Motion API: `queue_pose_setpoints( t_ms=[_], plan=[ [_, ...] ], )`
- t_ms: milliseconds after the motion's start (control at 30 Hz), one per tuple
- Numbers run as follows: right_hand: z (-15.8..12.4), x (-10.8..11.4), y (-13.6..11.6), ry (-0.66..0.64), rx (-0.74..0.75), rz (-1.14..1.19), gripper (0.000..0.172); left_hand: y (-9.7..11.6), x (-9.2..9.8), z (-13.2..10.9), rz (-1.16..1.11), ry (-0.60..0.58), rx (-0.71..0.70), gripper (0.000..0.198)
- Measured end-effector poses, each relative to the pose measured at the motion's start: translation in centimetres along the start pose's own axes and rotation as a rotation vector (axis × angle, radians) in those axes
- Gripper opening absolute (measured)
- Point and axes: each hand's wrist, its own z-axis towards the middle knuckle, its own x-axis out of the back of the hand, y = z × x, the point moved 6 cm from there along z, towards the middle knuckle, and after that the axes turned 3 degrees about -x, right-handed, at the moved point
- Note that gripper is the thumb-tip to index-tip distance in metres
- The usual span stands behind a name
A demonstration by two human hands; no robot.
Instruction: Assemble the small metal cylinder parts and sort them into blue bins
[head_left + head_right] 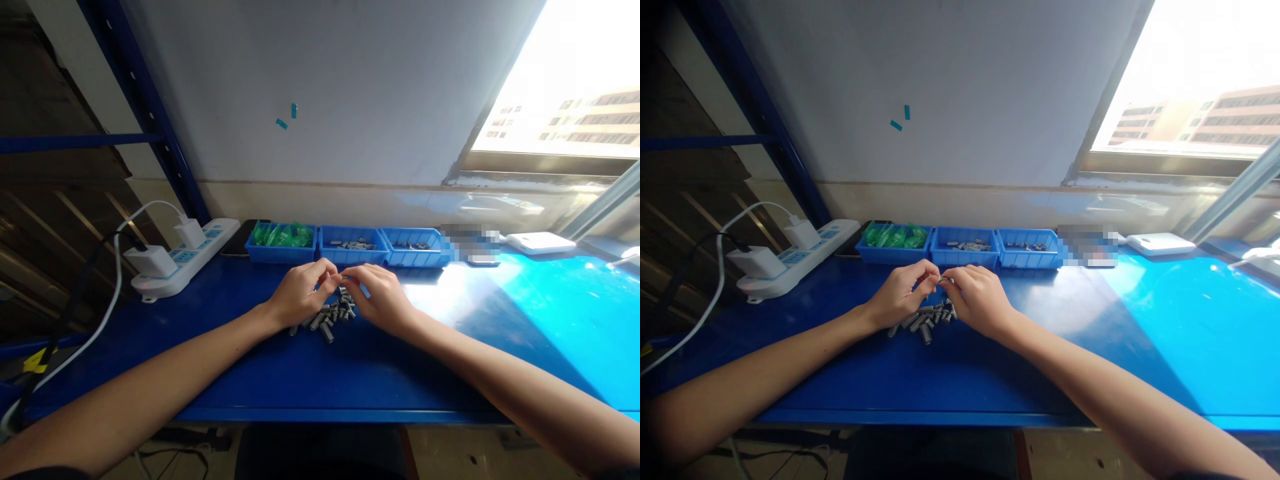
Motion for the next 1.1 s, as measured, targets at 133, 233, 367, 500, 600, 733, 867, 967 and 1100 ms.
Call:
queue_pose_setpoints(
  t_ms=[133, 233, 367, 500, 600, 733, 867, 967, 1100],
  plan=[
    [0.0, -0.1, 0.5, -0.052, -0.077, 0.051, 0.030, 0.2, 0.0, -0.2, -0.009, 0.035, -0.052, 0.026],
    [0.1, -0.2, 0.6, -0.061, -0.105, 0.073, 0.034, 0.6, -0.3, -0.2, 0.011, 0.026, -0.118, 0.025],
    [0.0, -0.4, 0.4, -0.102, -0.115, 0.106, 0.030, 0.7, -0.2, -0.2, 0.033, 0.019, -0.100, 0.017],
    [0.0, -0.1, 0.5, -0.074, -0.135, 0.113, 0.013, 0.1, -0.1, 0.0, -0.093, 0.013, -0.005, 0.020],
    [0.0, 0.2, -0.1, -0.058, -0.042, 0.071, 0.017, -0.1, -0.3, 0.1, -0.211, -0.004, 0.066, 0.026],
    [0.1, 0.3, -0.6, -0.040, 0.062, -0.003, 0.010, 0.1, -0.4, 0.2, -0.274, -0.049, 0.089, 0.031],
    [0.0, 0.1, -0.7, -0.004, 0.089, -0.035, 0.011, 0.1, -0.6, 0.1, -0.276, -0.080, 0.074, 0.035],
    [0.1, 0.4, -0.8, 0.010, 0.102, -0.028, 0.011, 0.3, -0.7, 0.0, -0.240, -0.112, 0.027, 0.038],
    [1.0, 3.6, -0.1, 0.130, 0.153, -0.111, 0.012, 0.6, -0.9, -0.2, -0.167, -0.159, -0.006, 0.033]
  ],
)
